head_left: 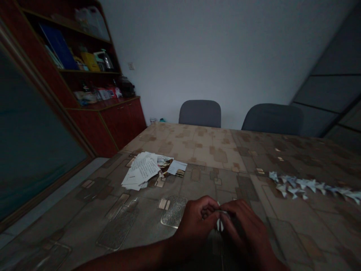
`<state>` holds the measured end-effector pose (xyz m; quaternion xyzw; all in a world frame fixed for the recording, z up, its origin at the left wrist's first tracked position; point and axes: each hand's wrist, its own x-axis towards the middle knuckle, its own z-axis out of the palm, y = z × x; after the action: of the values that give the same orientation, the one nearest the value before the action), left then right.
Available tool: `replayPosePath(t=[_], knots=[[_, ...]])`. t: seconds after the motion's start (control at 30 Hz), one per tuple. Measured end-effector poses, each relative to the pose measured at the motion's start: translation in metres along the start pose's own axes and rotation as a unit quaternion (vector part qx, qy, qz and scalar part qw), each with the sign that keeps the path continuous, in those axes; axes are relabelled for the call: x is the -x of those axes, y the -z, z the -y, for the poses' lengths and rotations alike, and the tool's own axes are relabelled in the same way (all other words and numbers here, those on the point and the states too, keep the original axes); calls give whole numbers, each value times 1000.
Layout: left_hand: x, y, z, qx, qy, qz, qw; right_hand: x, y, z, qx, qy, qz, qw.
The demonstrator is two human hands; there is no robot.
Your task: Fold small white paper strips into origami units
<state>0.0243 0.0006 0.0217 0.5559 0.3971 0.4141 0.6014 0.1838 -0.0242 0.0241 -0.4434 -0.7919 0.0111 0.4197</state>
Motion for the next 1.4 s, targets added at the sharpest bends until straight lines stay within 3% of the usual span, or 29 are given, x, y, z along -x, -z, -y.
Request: replayPosePath(t=[0.17,0.37,0.6,0.73,1.1,1.23,1.4], knots=[[-4,1,-2,66,41,-32,996,-1,2,0,-63,-144,-7,988],[-5,1,1,55,24,-35,998,2,-6,3,-118,-206,16,971],[-6,2,-2,73,36,-30,996,4,-8,-2,-301,-311,53,900],[-6,2,-2,71,29,-34,996,7,-10,-3,-339,-341,60,875],[-6,1,1,55,37,-33,997,7,-12,-3,-382,-371,53,844],[-6,2,1,41,9,-63,997,8,-12,-2,-371,-373,53,848],[-4,3,6,-12,-24,-57,998,7,-19,0,-277,-352,58,892]])
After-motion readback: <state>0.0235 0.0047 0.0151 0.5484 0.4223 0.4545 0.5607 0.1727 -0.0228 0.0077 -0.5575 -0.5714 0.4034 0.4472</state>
